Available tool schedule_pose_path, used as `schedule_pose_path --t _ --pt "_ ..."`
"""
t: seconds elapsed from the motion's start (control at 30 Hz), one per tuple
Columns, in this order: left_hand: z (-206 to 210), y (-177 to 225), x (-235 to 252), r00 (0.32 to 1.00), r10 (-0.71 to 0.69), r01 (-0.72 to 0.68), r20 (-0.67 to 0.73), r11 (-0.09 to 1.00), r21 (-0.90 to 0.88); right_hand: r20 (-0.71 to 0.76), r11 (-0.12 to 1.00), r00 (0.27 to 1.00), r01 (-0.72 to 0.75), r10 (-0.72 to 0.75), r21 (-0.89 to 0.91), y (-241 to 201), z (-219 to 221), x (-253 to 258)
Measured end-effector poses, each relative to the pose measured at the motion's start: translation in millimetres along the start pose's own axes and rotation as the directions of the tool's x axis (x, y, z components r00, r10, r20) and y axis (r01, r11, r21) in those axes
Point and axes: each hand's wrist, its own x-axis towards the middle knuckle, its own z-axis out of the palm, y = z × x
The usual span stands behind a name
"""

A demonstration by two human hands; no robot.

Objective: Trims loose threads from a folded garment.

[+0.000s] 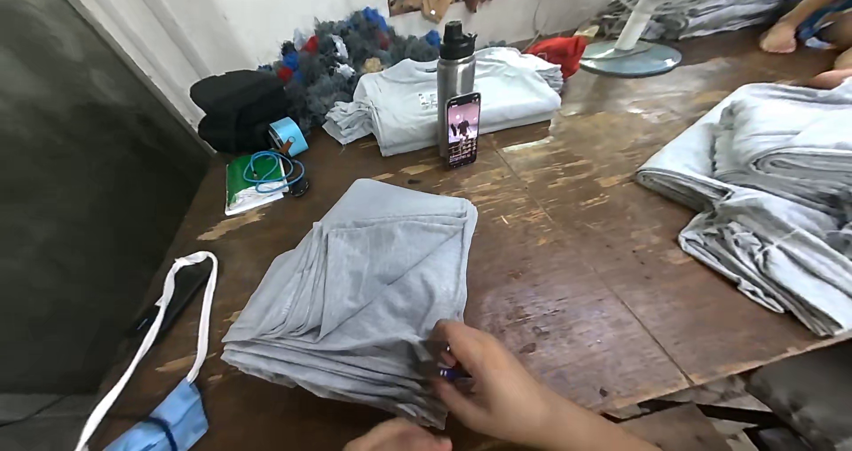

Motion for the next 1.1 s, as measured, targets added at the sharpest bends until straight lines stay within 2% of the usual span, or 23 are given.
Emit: schedule_pose_path --t 0.07,0.13,0.2,0.23,0.27,0.33,0.43,0.5,0.57,0.73,0.9,1.1 --pt "9 -1 3 0.982 0.000 0.023 -0.189 0.992 0.124 -0.128 0.985 0.985 0.099 -0.118 -0.145 -7 1 9" --pt "15 -4 7 0.947 0.022 0.032 -0.322 0.986 0.162 -0.291 0.969 0.931 0.179 -0.222 -0.167 -15 -4 18" --pt "17 -3 10 0.924 0.015 0.058 -0.382 0.982 0.179 -0.414 0.962 0.872 0.270 -0.262 -0.041 -27 -11 27" --pt "18 -2 12 0.916 -0.002 0.081 -0.401 0.980 0.181 -0.423 0.946 0.868 0.315 -0.258 0.070 -31 -15 29" --pt "19 -1 12 0.908 -0.018 0.102 -0.419 0.979 0.179 -0.388 0.931 0.888 0.328 -0.246 0.158 -34 -19 29" --pt "20 3 12 0.893 -0.045 0.137 -0.447 0.975 0.175 -0.209 0.951 0.960 0.229 -0.186 0.206 -31 -24 22" --pt "22 6 9 0.874 -0.082 0.168 -0.479 0.976 0.141 0.085 0.998 0.996 0.003 -0.008 0.061 -18 -17 5" --pt "23 5 10 0.875 -0.089 0.162 -0.475 0.980 0.115 0.141 0.998 0.988 -0.048 0.054 -0.041 -9 -10 -6" --pt "26 4 10 0.880 -0.079 0.143 -0.469 0.984 0.102 0.103 0.997 0.992 -0.068 0.072 -0.049 -4 -5 -16" --pt "29 2 15 0.889 -0.054 0.123 -0.455 0.984 0.125 0.022 0.987 0.995 -0.101 0.099 0.121 0 -1 -24" --pt "41 -1 22 0.881 -0.109 0.228 -0.461 0.951 0.210 -0.107 0.918 0.993 -0.010 0.057 0.395 -4 4 -23" --pt "54 -5 24 0.855 -0.059 0.195 -0.516 0.957 0.214 -0.152 0.872 0.988 0.057 0.021 0.487 -12 16 -20"
